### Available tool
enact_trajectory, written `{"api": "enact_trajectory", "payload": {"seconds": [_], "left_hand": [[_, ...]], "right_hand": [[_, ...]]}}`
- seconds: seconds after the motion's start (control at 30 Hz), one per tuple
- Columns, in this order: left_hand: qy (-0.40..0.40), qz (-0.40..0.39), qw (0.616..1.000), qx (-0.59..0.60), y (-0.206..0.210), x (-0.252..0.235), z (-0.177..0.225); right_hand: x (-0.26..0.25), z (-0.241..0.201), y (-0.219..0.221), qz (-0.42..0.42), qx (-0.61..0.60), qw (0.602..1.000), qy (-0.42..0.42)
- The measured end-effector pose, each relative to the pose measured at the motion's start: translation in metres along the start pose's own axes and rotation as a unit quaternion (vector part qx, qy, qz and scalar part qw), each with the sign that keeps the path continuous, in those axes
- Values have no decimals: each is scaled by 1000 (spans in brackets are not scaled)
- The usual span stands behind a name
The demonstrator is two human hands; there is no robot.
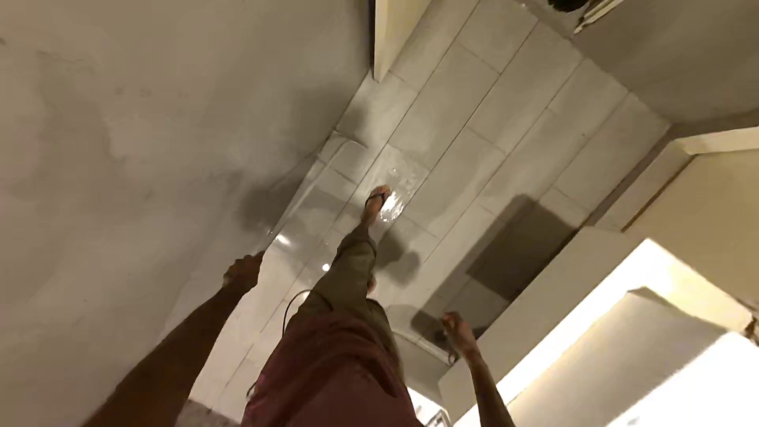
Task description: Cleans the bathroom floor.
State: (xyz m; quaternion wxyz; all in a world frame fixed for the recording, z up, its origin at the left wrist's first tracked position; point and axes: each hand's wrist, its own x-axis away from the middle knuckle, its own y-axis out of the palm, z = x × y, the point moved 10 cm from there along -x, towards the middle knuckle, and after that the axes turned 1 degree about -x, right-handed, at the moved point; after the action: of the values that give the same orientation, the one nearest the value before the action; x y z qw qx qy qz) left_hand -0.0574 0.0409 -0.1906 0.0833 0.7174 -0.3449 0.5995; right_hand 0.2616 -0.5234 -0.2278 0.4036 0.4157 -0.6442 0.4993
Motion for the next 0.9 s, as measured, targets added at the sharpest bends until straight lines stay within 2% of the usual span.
{"api": "enact_trajectory", "payload": {"seconds": [0.07,0.13,0.23,0.37,0.43,0.5,0.57,0.63,0.7,0.8,0.9], "left_hand": [[-24,-7,999,27,77,26,-50],[-39,-9,998,44,143,47,-98],[-55,-45,997,38,250,90,-168],[-99,-118,987,44,360,152,-236],[-141,-134,974,115,399,176,-267],[-217,-93,938,254,424,194,-301],[-231,-53,920,313,426,204,-311],[-199,-36,939,279,422,205,-305],[-124,0,961,247,396,195,-275],[-6,50,970,238,318,157,-181],[115,57,962,240,215,96,-47]], "right_hand": [[13,-13,2,94,-52,994,-32],[15,-28,17,133,-108,982,-74],[21,-21,65,87,-109,984,-113],[39,8,127,4,-1,992,-130],[51,27,147,-18,33,993,-112],[64,46,161,-22,34,996,-84],[69,60,169,-27,33,998,-45],[73,73,177,-24,29,999,-7],[77,81,186,-7,-1,1000,20],[82,75,197,35,-80,996,18],[94,53,220,74,-185,980,-17]]}}
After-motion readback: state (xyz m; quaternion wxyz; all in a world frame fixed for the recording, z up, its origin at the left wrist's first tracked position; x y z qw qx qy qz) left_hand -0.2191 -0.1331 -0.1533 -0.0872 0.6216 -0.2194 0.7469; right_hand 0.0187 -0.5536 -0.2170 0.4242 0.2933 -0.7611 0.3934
